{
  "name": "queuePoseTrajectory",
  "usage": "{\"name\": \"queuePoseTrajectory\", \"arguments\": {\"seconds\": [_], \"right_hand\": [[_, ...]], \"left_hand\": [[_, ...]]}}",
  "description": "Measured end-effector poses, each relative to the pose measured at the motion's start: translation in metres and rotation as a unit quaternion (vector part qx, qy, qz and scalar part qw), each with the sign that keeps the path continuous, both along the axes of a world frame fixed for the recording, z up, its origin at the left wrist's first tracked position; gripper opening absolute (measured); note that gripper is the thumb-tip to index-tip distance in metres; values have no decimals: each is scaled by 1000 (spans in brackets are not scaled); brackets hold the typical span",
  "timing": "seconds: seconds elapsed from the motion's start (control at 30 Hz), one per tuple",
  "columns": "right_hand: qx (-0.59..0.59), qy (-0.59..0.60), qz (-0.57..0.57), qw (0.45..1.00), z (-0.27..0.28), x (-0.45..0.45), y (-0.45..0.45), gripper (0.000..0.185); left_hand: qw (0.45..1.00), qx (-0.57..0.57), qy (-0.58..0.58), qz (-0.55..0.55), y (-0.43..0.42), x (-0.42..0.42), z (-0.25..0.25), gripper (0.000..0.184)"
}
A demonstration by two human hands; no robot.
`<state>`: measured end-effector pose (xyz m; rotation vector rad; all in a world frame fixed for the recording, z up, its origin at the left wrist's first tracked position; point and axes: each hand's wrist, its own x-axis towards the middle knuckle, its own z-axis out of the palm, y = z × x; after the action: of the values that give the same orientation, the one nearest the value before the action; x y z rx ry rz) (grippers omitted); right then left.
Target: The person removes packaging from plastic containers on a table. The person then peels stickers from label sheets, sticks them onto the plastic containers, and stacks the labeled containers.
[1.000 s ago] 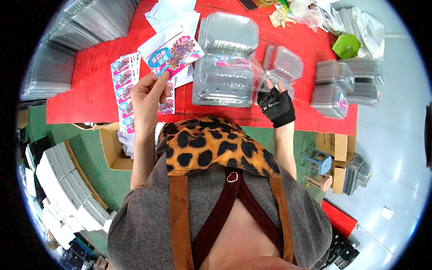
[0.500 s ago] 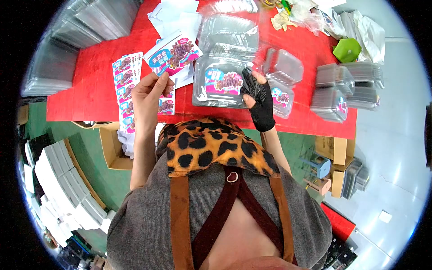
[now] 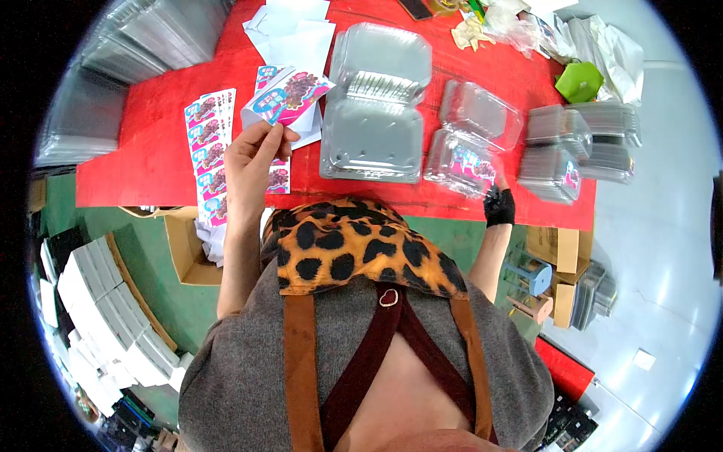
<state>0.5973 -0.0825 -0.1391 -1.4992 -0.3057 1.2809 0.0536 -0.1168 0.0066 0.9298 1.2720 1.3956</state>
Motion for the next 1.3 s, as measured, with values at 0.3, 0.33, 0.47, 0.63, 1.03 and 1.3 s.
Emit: {"name": "queuePoseTrajectory", "arguments": {"seconds": [0.3,0.33,0.47,0.63,1.03,1.3], "right_hand": [[93,163,-12,982,3,-6,-4,26],[120,224,72,964,-14,23,-2,29],[47,125,-20,991,-13,15,6,28],[17,112,-39,993,-21,18,15,31],[307,-433,117,840,114,-168,25,18],[517,-463,364,622,184,-290,-6,24]], "left_hand": [[999,2,30,-40,1,22,13,17],[998,-2,34,-50,1,23,13,15],[999,2,4,-50,-1,27,12,11],[997,5,-2,-72,-7,31,23,11],[990,29,15,-137,-6,48,24,10],[983,44,109,-143,-7,58,29,9]]}}
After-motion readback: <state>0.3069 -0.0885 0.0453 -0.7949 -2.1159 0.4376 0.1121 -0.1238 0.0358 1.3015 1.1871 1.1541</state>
